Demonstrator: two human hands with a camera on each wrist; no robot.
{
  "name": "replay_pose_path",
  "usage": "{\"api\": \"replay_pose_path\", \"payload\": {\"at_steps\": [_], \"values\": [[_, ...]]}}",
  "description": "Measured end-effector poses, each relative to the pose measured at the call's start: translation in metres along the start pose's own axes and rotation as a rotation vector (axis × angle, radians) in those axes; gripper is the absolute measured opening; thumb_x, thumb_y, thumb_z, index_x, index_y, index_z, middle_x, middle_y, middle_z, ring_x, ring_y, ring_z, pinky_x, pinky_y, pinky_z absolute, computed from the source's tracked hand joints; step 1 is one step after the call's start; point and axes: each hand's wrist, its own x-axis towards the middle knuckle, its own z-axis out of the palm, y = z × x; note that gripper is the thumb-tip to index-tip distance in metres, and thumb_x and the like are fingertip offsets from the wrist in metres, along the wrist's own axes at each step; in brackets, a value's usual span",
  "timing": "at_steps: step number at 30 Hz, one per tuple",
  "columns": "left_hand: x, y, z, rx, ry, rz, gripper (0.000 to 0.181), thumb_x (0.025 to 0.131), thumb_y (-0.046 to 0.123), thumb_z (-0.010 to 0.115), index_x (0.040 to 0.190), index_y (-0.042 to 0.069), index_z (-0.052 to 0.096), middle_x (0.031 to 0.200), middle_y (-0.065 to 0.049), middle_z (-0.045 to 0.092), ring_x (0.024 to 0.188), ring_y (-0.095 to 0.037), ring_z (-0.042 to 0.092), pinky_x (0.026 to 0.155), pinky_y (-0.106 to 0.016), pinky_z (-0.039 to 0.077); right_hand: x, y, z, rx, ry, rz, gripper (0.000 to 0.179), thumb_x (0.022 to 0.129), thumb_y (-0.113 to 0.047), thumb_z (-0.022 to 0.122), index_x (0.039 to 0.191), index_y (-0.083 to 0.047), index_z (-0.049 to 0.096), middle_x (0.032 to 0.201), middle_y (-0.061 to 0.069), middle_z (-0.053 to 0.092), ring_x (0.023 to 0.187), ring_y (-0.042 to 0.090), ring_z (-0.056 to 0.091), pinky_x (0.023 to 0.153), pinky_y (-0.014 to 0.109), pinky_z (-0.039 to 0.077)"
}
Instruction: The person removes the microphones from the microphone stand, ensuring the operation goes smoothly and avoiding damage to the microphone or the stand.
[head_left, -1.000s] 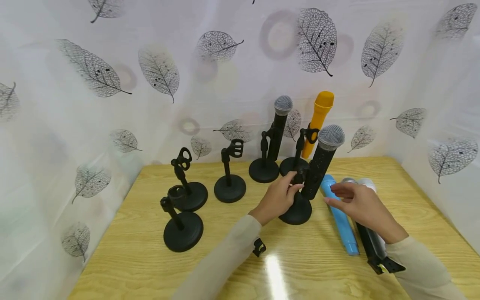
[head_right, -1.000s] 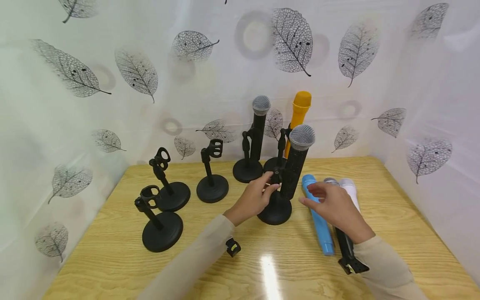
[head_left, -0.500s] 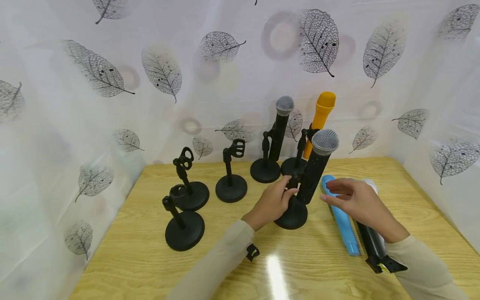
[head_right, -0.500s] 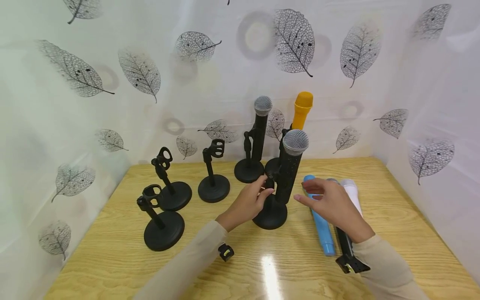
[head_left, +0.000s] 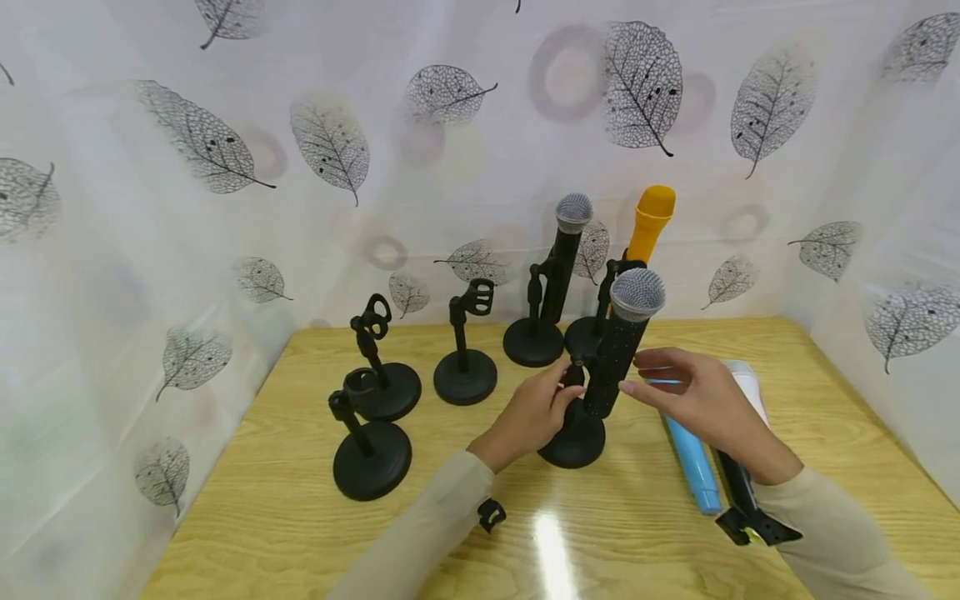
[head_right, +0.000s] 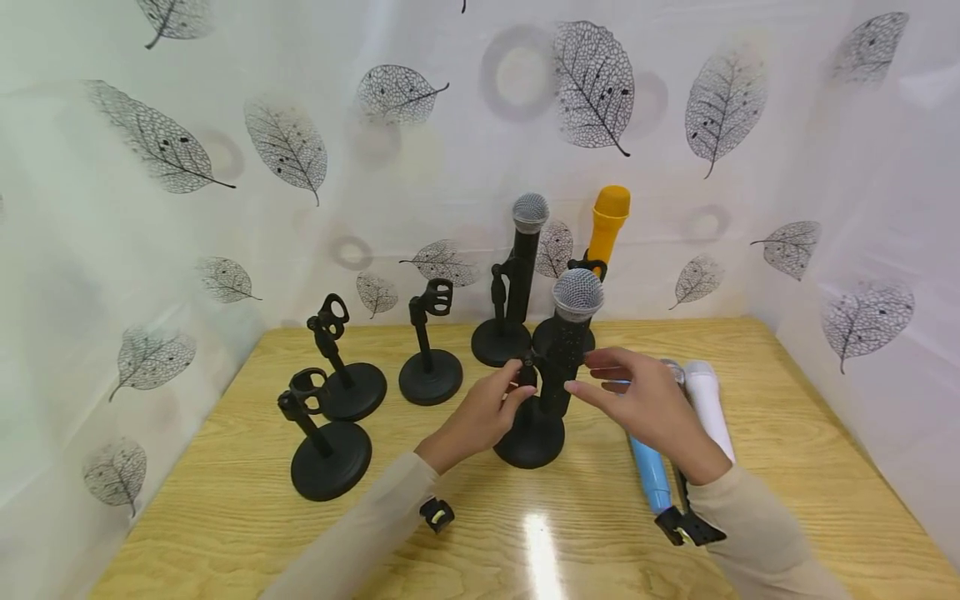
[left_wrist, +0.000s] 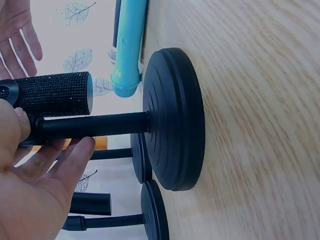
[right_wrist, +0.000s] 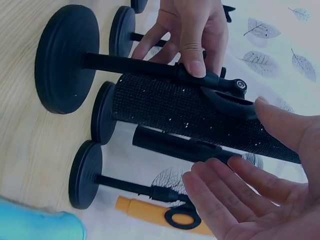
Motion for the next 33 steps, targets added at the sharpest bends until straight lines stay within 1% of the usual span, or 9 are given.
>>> {"api": "replay_pose_path", "payload": {"at_steps": [3, 6, 10, 15, 19, 25, 28, 33], "values": [[-0.004, -0.001, -0.002, -0.006, -0.003, 0.000, 0.031, 0.108, 0.028, 0.047, 0.133, 0.009, 0.052, 0.112, -0.004, 0.066, 0.098, -0.008, 0.063, 0.084, -0.023, 0.054, 0.002, -0.005, 0.002, 0.010, 0.006, -0.004, 0.052, 0.094, -0.032, 0.075, 0.131, 0.003, 0.062, 0.126, 0.022, 0.066, 0.108, 0.039, 0.068, 0.085, 0.044, 0.059], [-0.007, -0.001, -0.004, -0.014, 0.000, 0.005, 0.030, 0.108, 0.028, 0.047, 0.131, 0.008, 0.052, 0.113, -0.005, 0.066, 0.098, -0.009, 0.064, 0.083, -0.023, 0.054, 0.005, -0.010, 0.004, 0.012, 0.011, -0.013, 0.053, 0.094, -0.033, 0.075, 0.130, 0.003, 0.062, 0.125, 0.022, 0.066, 0.107, 0.038, 0.069, 0.086, 0.045, 0.059], [-0.011, -0.001, -0.006, -0.010, 0.002, -0.002, 0.031, 0.108, 0.028, 0.047, 0.133, 0.010, 0.052, 0.114, -0.004, 0.067, 0.100, -0.007, 0.063, 0.085, -0.023, 0.054, 0.009, -0.014, 0.007, 0.025, 0.013, -0.025, 0.054, 0.094, -0.032, 0.076, 0.131, 0.004, 0.061, 0.124, 0.022, 0.066, 0.106, 0.037, 0.069, 0.086, 0.045, 0.059], [-0.017, 0.001, -0.010, -0.010, 0.005, -0.017, 0.030, 0.108, 0.026, 0.049, 0.133, 0.010, 0.053, 0.111, -0.004, 0.067, 0.098, -0.008, 0.063, 0.088, -0.025, 0.054, 0.013, -0.019, 0.011, 0.067, -0.002, -0.040, 0.054, 0.094, -0.029, 0.075, 0.133, 0.005, 0.060, 0.122, 0.021, 0.067, 0.106, 0.037, 0.069, 0.087, 0.045, 0.058], [-0.021, 0.001, -0.013, -0.023, 0.008, -0.020, 0.028, 0.107, 0.024, 0.050, 0.131, 0.009, 0.053, 0.112, -0.004, 0.067, 0.102, -0.009, 0.064, 0.090, -0.026, 0.055, 0.016, -0.022, 0.015, 0.086, -0.012, -0.046, 0.051, 0.094, -0.028, 0.076, 0.131, 0.004, 0.061, 0.119, 0.019, 0.068, 0.106, 0.036, 0.069, 0.088, 0.046, 0.058], [-0.027, -0.001, -0.015, -0.024, 0.010, -0.023, 0.029, 0.108, 0.025, 0.048, 0.132, 0.009, 0.052, 0.113, -0.004, 0.067, 0.102, -0.009, 0.064, 0.088, -0.025, 0.055, 0.018, -0.028, 0.020, 0.099, -0.023, -0.037, 0.049, 0.093, -0.030, 0.077, 0.129, 0.001, 0.062, 0.116, 0.016, 0.070, 0.107, 0.035, 0.070, 0.087, 0.045, 0.059], [-0.031, -0.001, -0.016, -0.021, 0.008, -0.038, 0.029, 0.108, 0.026, 0.048, 0.132, 0.009, 0.052, 0.114, -0.005, 0.067, 0.104, -0.009, 0.064, 0.089, -0.026, 0.055, 0.019, -0.031, 0.021, 0.100, -0.025, -0.044, 0.047, 0.093, -0.029, 0.077, 0.127, 0.000, 0.063, 0.112, 0.015, 0.071, 0.104, 0.034, 0.071, 0.085, 0.043, 0.060], [-0.037, 0.002, -0.020, -0.050, -0.010, -0.088, 0.033, 0.108, 0.028, 0.048, 0.136, 0.010, 0.051, 0.121, -0.005, 0.066, 0.112, -0.012, 0.064, 0.095, -0.029, 0.054, 0.019, -0.033, 0.024, 0.098, -0.031, -0.043, 0.042, 0.094, -0.029, 0.076, 0.123, -0.001, 0.065, 0.107, 0.012, 0.072, 0.100, 0.032, 0.072, 0.082, 0.040, 0.061]]}}
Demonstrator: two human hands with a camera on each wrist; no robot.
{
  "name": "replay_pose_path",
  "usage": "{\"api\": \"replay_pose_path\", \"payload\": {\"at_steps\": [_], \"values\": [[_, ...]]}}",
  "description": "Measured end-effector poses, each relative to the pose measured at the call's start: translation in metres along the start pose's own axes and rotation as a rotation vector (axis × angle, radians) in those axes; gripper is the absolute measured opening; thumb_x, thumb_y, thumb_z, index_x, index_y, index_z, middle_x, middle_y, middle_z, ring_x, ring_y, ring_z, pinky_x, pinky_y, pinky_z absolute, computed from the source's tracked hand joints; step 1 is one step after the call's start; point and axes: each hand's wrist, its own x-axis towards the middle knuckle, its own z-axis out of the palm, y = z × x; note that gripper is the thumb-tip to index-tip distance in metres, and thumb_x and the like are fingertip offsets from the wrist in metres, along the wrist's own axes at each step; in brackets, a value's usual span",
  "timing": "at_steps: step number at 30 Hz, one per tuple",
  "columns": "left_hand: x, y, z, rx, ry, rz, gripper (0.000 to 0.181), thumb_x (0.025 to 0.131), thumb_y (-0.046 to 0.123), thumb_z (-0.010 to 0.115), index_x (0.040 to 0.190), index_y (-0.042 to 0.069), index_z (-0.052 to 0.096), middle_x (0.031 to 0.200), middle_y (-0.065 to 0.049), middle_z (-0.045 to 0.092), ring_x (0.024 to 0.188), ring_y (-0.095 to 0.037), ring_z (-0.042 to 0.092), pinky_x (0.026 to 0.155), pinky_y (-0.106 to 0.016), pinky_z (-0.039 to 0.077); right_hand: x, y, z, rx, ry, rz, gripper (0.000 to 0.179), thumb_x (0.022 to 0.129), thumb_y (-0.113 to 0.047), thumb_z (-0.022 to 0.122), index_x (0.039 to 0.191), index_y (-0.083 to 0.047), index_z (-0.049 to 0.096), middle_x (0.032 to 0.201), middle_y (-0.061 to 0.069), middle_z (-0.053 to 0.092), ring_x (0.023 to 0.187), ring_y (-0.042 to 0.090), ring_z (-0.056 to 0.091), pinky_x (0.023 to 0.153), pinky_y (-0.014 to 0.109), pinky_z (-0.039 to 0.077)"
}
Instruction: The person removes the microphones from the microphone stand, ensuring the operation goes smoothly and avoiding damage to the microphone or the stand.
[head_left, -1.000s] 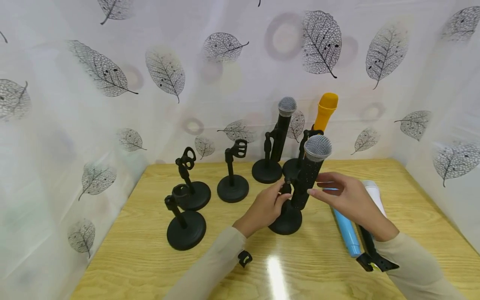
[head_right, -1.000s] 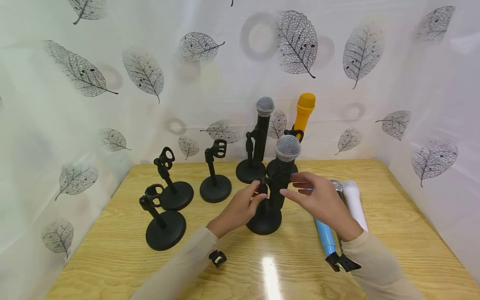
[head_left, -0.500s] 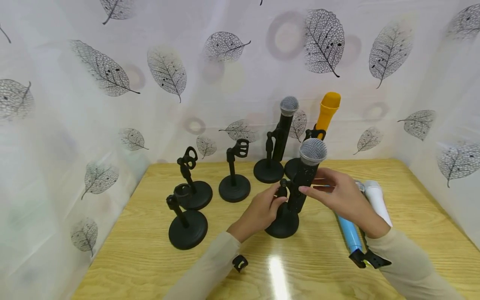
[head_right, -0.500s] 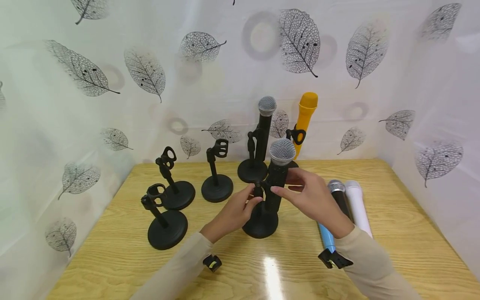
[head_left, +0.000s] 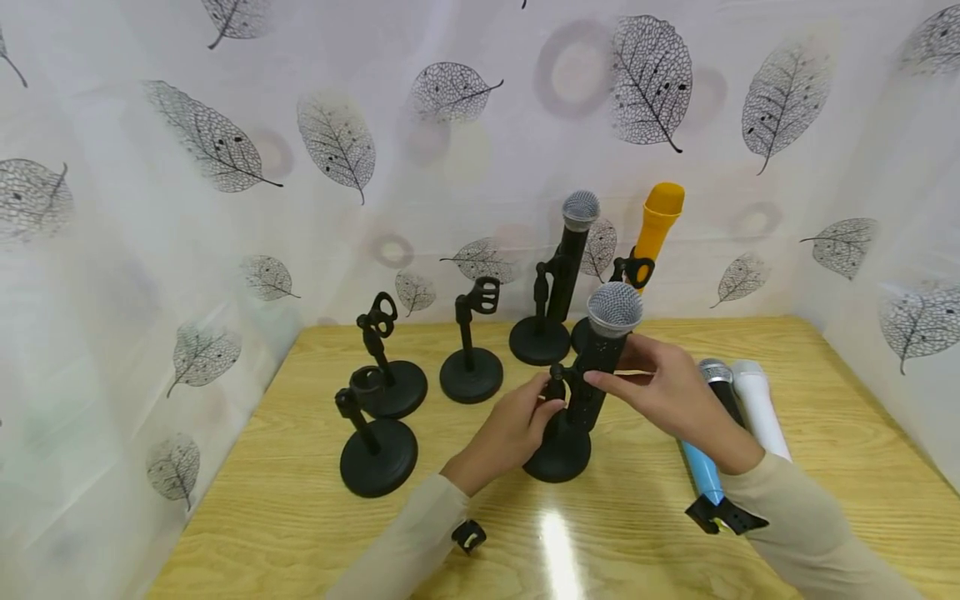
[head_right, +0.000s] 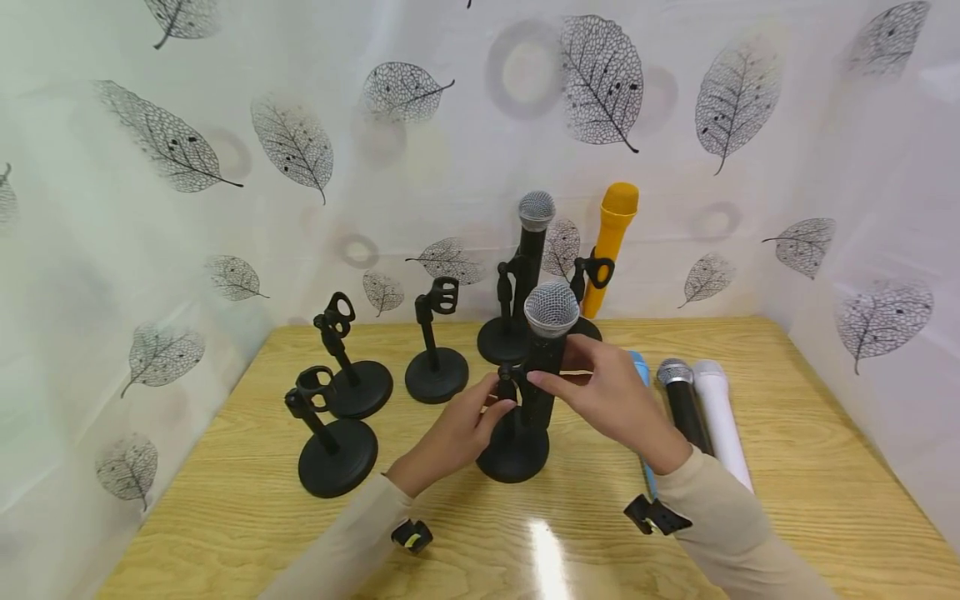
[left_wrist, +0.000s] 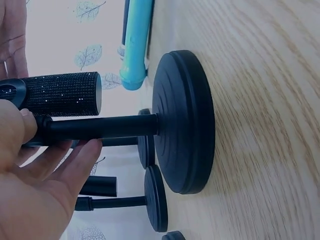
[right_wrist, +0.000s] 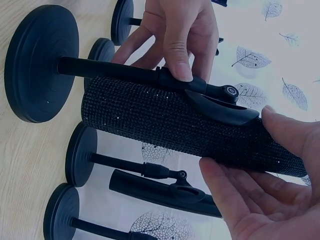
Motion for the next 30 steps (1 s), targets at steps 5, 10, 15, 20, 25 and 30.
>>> {"api": "replay_pose_path", "payload": {"at_steps": [5, 10, 15, 20, 25, 30], "values": [[-0.005, 0.004, -0.004, -0.053, 0.017, -0.025, 0.037, 0.108, 0.029, 0.049, 0.139, 0.010, 0.052, 0.130, -0.005, 0.063, 0.117, -0.013, 0.063, 0.096, -0.028, 0.053, 0.001, 0.000, 0.003, -0.012, 0.004, -0.002, 0.040, 0.092, -0.031, 0.078, 0.117, -0.002, 0.068, 0.105, 0.010, 0.073, 0.098, 0.030, 0.073, 0.080, 0.039, 0.061], [-0.004, 0.008, -0.006, -0.097, 0.074, 0.004, 0.031, 0.107, 0.026, 0.051, 0.133, 0.009, 0.057, 0.127, -0.005, 0.064, 0.116, -0.014, 0.064, 0.091, -0.024, 0.055, 0.000, -0.001, 0.006, -0.036, 0.028, -0.019, 0.037, 0.090, -0.032, 0.080, 0.113, -0.005, 0.071, 0.102, 0.009, 0.075, 0.097, 0.032, 0.073, 0.076, 0.041, 0.062], [-0.004, 0.010, -0.006, -0.108, 0.157, 0.065, 0.019, 0.106, 0.021, 0.055, 0.120, 0.009, 0.061, 0.117, -0.005, 0.067, 0.111, -0.016, 0.067, 0.088, -0.023, 0.056, -0.001, 0.000, 0.009, -0.067, 0.060, -0.043, 0.034, 0.089, -0.032, 0.081, 0.109, -0.006, 0.072, 0.099, 0.008, 0.075, 0.096, 0.034, 0.073, 0.076, 0.046, 0.061], [-0.006, 0.010, -0.004, -0.112, 0.203, 0.063, 0.020, 0.106, 0.020, 0.055, 0.121, 0.008, 0.062, 0.117, -0.005, 0.068, 0.111, -0.016, 0.067, 0.087, -0.024, 0.057, -0.002, 0.000, 0.012, -0.074, 0.093, -0.076, 0.031, 0.088, -0.031, 0.082, 0.106, -0.007, 0.074, 0.096, 0.006, 0.076, 0.095, 0.032, 0.073, 0.075, 0.047, 0.061], [-0.009, 0.010, -0.005, -0.089, 0.224, 0.045, 0.020, 0.106, 0.018, 0.055, 0.121, 0.007, 0.063, 0.115, -0.006, 0.069, 0.109, -0.017, 0.068, 0.085, -0.024, 0.057, -0.001, 0.000, 0.018, -0.067, 0.121, -0.120, 0.026, 0.085, -0.027, 0.085, 0.100, -0.009, 0.075, 0.090, 0.001, 0.076, 0.092, 0.029, 0.074, 0.073, 0.045, 0.061], [-0.013, 0.010, -0.008, -0.064, 0.225, 0.049, 0.020, 0.106, 0.017, 0.057, 0.121, 0.006, 0.063, 0.115, -0.007, 0.068, 0.109, -0.018, 0.068, 0.084, -0.024, 0.057, 0.000, -0.001, 0.021, -0.046, 0.128, -0.166, 0.022, 0.084, -0.023, 0.086, 0.099, -0.011, 0.076, 0.088, -0.001, 0.076, 0.089, 0.024, 0.075, 0.071, 0.043, 0.061]]}}
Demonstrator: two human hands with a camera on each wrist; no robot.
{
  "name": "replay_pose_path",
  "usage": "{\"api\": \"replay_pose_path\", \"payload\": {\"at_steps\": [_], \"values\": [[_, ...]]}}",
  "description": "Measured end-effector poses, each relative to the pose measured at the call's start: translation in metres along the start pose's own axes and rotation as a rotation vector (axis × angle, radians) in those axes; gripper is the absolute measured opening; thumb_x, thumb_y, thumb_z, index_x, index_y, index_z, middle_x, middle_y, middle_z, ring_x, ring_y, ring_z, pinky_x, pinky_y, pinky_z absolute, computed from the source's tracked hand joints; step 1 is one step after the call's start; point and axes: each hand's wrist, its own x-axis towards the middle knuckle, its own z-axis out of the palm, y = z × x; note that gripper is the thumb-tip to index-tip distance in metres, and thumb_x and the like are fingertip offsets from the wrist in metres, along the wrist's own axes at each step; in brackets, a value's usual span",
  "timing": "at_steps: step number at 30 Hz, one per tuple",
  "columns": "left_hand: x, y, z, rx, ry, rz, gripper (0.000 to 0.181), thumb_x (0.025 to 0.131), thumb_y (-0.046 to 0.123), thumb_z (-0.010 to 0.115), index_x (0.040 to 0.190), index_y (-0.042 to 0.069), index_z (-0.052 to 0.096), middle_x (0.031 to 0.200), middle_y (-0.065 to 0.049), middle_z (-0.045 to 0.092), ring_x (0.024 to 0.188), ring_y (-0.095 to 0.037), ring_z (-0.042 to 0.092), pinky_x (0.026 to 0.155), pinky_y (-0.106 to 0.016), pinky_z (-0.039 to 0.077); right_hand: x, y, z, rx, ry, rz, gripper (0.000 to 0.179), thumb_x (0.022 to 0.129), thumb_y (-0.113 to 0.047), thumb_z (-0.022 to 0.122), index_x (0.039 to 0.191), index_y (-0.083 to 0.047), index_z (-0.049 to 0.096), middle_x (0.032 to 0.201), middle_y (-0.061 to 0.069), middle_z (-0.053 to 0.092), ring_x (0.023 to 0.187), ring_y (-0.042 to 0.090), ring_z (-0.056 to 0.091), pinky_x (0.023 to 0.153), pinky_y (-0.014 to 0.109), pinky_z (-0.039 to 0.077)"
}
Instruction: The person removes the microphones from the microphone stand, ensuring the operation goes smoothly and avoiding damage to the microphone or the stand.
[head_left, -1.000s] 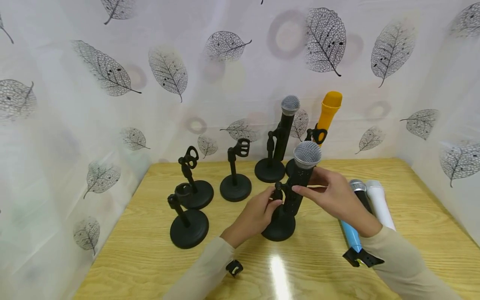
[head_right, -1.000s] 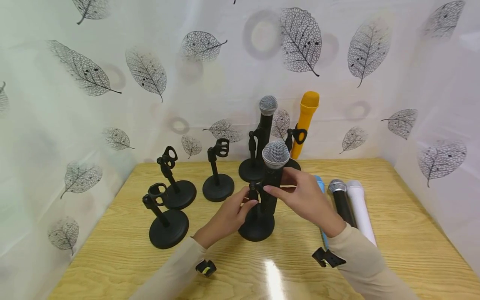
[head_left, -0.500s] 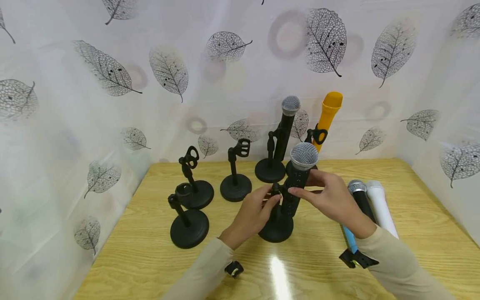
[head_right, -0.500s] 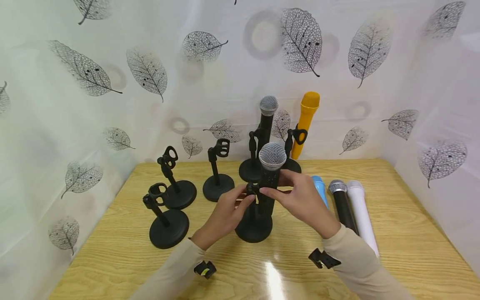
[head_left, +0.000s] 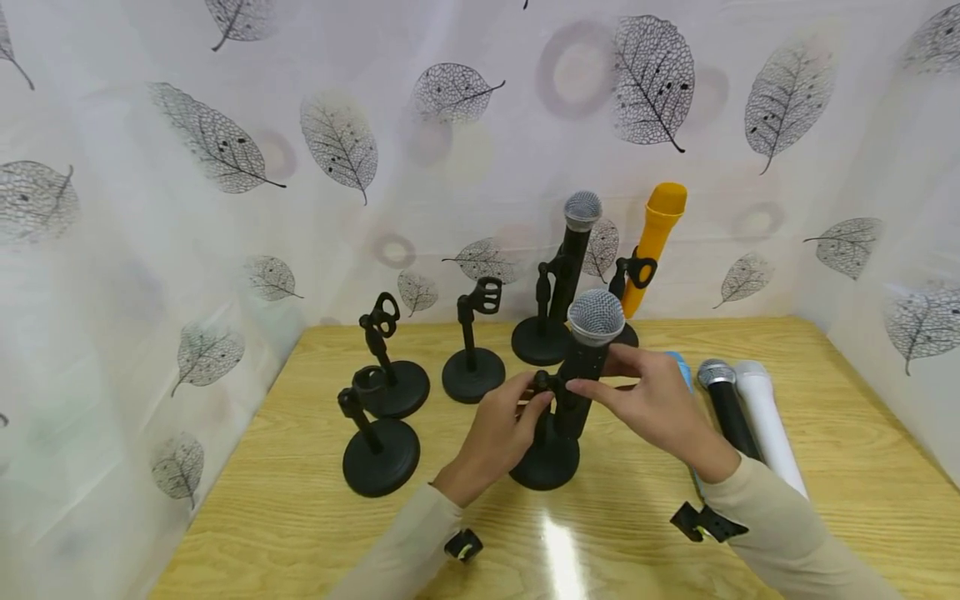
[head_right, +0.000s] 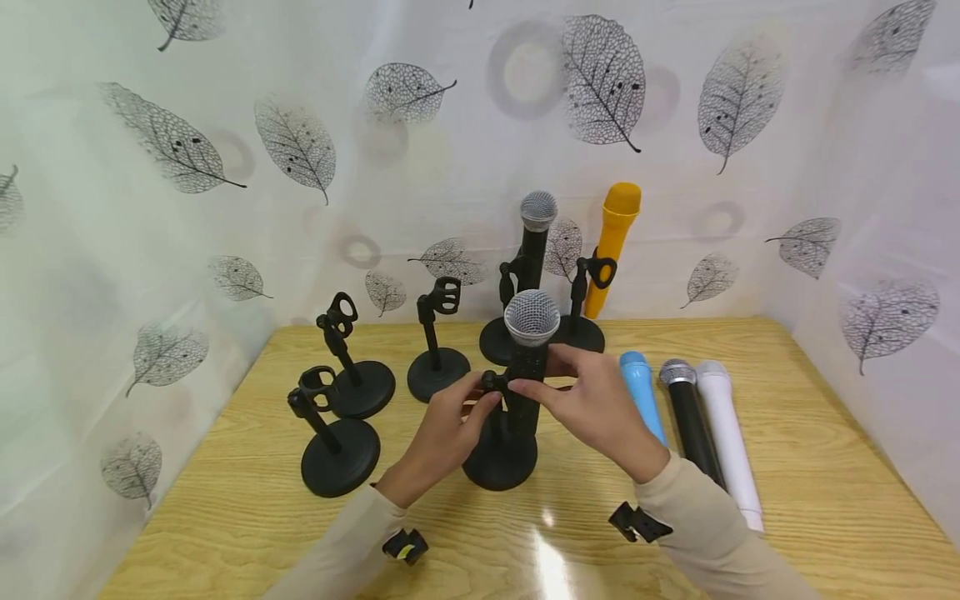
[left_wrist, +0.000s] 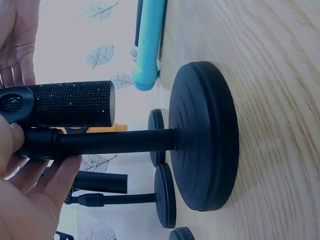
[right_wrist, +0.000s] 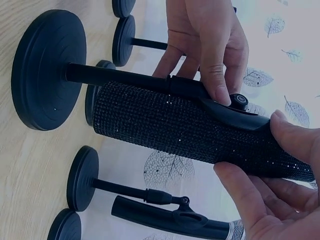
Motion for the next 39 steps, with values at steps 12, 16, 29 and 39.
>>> {"api": "replay_pose_path", "payload": {"at_steps": [12, 16, 29, 39], "values": [[-0.006, -0.004, -0.004, 0.007, 0.014, 0.027, 0.018, 0.104, 0.017, 0.059, 0.117, 0.005, 0.064, 0.112, -0.008, 0.069, 0.105, -0.019, 0.070, 0.081, -0.023, 0.058, 0.002, -0.009, 0.004, 0.011, -0.017, -0.024, 0.021, 0.084, -0.020, 0.086, 0.098, -0.008, 0.075, 0.085, 0.001, 0.076, 0.084, 0.022, 0.075, 0.072, 0.037, 0.062], [-0.006, -0.004, -0.005, 0.008, 0.013, 0.031, 0.019, 0.105, 0.018, 0.058, 0.117, 0.005, 0.064, 0.112, -0.008, 0.070, 0.105, -0.020, 0.070, 0.081, -0.023, 0.058, 0.002, -0.010, 0.004, 0.011, -0.018, -0.017, 0.021, 0.083, -0.019, 0.086, 0.097, -0.008, 0.075, 0.085, 0.001, 0.076, 0.084, 0.023, 0.075, 0.071, 0.037, 0.062], [-0.006, -0.003, -0.006, -0.004, 0.012, 0.040, 0.016, 0.104, 0.016, 0.060, 0.113, 0.004, 0.065, 0.111, -0.009, 0.070, 0.105, -0.020, 0.070, 0.080, -0.022, 0.058, 0.004, -0.014, 0.004, 0.009, -0.022, -0.008, 0.021, 0.083, -0.019, 0.086, 0.097, -0.006, 0.076, 0.085, 0.002, 0.076, 0.082, 0.022, 0.076, 0.069, 0.035, 0.062], [-0.007, -0.003, -0.005, -0.020, 0.003, 0.037, 0.016, 0.104, 0.017, 0.059, 0.113, 0.005, 0.064, 0.111, -0.008, 0.070, 0.106, -0.019, 0.070, 0.081, -0.022, 0.058, 0.006, -0.020, -0.002, 0.006, -0.010, 0.020, 0.021, 0.084, -0.021, 0.086, 0.096, -0.006, 0.076, 0.086, 0.003, 0.076, 0.082, 0.024, 0.075, 0.070, 0.036, 0.062]]}}
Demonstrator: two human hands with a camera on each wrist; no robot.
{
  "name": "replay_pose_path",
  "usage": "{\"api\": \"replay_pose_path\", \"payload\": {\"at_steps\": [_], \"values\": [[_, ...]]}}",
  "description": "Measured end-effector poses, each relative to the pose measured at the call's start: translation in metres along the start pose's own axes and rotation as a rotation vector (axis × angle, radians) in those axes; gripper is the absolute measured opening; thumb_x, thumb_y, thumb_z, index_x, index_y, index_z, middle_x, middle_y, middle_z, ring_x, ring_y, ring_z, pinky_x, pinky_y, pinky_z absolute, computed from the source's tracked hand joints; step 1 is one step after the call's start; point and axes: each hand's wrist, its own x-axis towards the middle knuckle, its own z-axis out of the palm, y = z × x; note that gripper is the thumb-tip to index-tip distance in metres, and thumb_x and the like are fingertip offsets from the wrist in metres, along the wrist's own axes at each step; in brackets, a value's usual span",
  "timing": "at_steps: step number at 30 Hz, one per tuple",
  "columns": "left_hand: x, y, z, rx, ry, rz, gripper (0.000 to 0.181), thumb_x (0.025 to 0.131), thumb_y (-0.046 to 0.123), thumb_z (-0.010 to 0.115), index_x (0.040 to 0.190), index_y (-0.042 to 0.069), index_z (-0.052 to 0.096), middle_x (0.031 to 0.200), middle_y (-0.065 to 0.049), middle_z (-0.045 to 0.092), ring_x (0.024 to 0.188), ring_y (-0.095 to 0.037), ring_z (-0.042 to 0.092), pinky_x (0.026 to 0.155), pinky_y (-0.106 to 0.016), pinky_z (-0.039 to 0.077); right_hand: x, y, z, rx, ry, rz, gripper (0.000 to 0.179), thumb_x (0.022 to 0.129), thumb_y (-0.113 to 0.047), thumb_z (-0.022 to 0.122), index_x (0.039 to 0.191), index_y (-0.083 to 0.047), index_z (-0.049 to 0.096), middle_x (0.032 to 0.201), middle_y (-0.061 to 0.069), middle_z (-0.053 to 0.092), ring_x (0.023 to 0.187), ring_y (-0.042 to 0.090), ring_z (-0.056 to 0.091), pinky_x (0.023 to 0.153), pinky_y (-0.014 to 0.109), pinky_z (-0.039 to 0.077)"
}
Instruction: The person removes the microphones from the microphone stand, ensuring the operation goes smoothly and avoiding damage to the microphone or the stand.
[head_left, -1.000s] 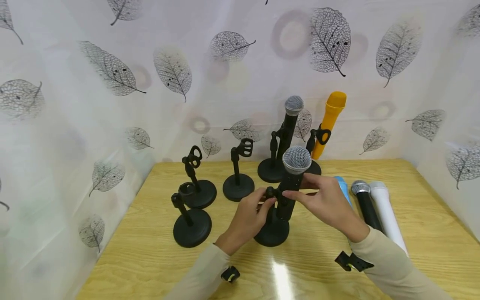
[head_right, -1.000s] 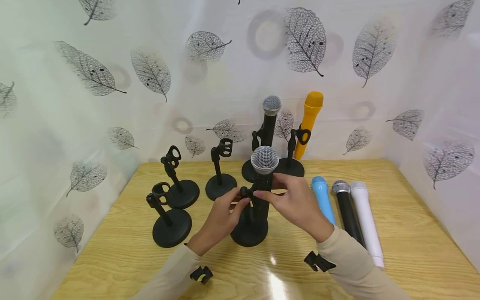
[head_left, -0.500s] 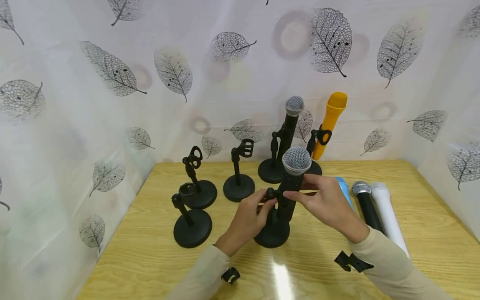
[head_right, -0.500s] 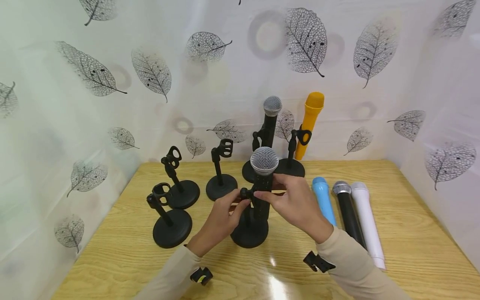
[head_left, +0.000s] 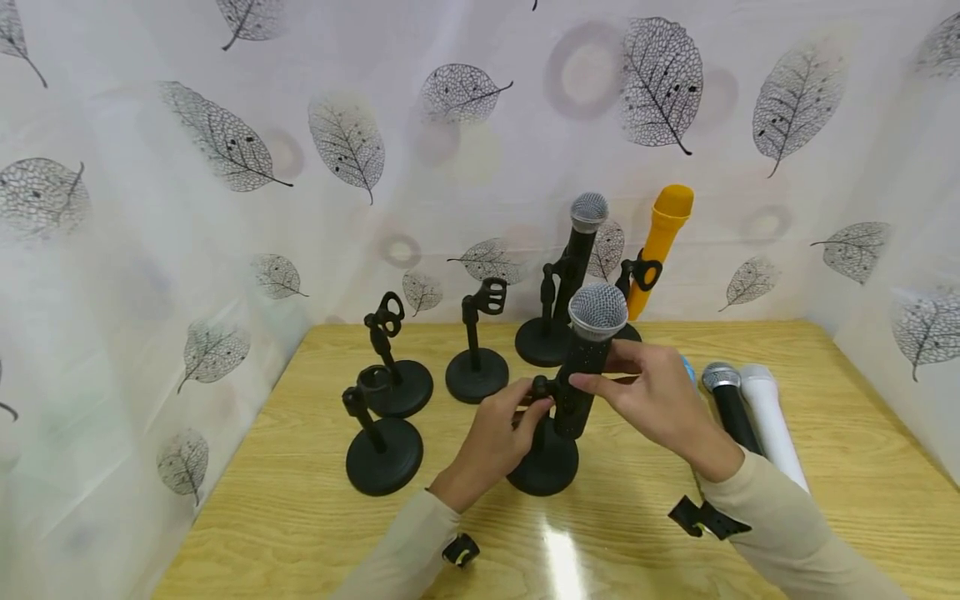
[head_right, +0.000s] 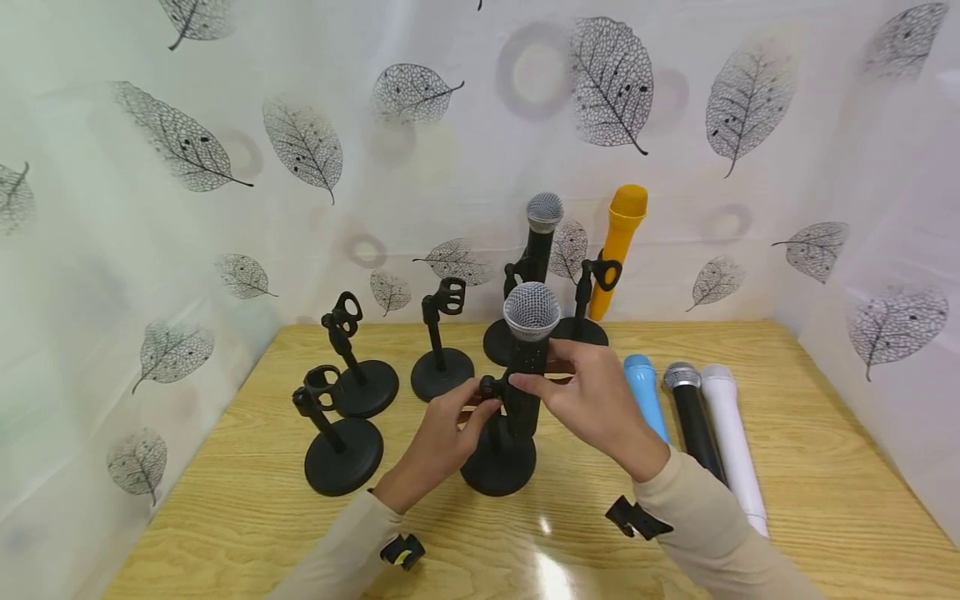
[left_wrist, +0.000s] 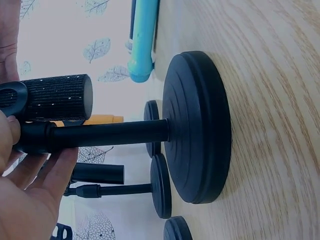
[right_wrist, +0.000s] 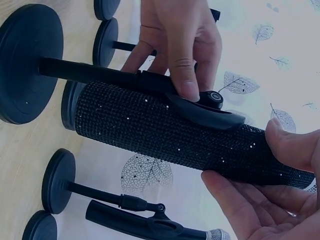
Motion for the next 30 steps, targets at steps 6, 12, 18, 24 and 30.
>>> {"api": "replay_pose_path", "payload": {"at_steps": [6, 12, 18, 24, 30], "values": [[-0.001, 0.000, 0.000, 0.003, -0.002, -0.014, 0.015, 0.104, 0.018, 0.059, 0.112, 0.006, 0.064, 0.110, -0.007, 0.070, 0.106, -0.017, 0.069, 0.081, -0.021, 0.057, 0.002, -0.004, -0.004, 0.007, -0.007, 0.009, 0.022, 0.085, -0.022, 0.085, 0.098, -0.006, 0.077, 0.088, 0.005, 0.076, 0.083, 0.025, 0.075, 0.070, 0.038, 0.062], [-0.001, -0.001, 0.001, -0.002, -0.009, -0.030, 0.015, 0.104, 0.018, 0.060, 0.112, 0.006, 0.064, 0.110, -0.007, 0.070, 0.107, -0.018, 0.069, 0.082, -0.022, 0.057, 0.002, -0.006, -0.008, 0.002, -0.012, 0.015, 0.021, 0.086, -0.024, 0.084, 0.097, -0.007, 0.077, 0.089, 0.004, 0.076, 0.085, 0.024, 0.075, 0.069, 0.035, 0.061], [-0.001, 0.000, 0.001, 0.001, -0.007, -0.036, 0.016, 0.104, 0.018, 0.060, 0.113, 0.006, 0.064, 0.111, -0.007, 0.070, 0.107, -0.018, 0.069, 0.082, -0.022, 0.057, 0.004, -0.011, -0.011, -0.008, -0.010, 0.024, 0.019, 0.087, -0.025, 0.083, 0.094, -0.009, 0.076, 0.085, 0.001, 0.075, 0.082, 0.020, 0.074, 0.068, 0.030, 0.058], [-0.001, 0.000, 0.001, 0.008, 0.004, -0.024, 0.017, 0.104, 0.020, 0.059, 0.114, 0.007, 0.065, 0.110, -0.005, 0.070, 0.107, -0.017, 0.069, 0.083, -0.022, 0.057, 0.004, -0.016, -0.015, -0.019, -0.007, 0.035, 0.020, 0.088, -0.027, 0.082, 0.097, -0.010, 0.076, 0.087, 0.001, 0.075, 0.082, 0.018, 0.074, 0.069, 0.032, 0.057], [-0.002, -0.001, 0.001, 0.024, 0.013, -0.007, 0.018, 0.104, 0.021, 0.059, 0.114, 0.008, 0.065, 0.110, -0.004, 0.070, 0.106, -0.015, 0.069, 0.083, -0.022, 0.057, 0.004, -0.020, -0.018, -0.028, -0.012, 0.035, 0.019, 0.089, -0.027, 0.081, 0.096, -0.010, 0.076, 0.086, 0.001, 0.075, 0.082, 0.019, 0.074, 0.068, 0.035, 0.055]]}}
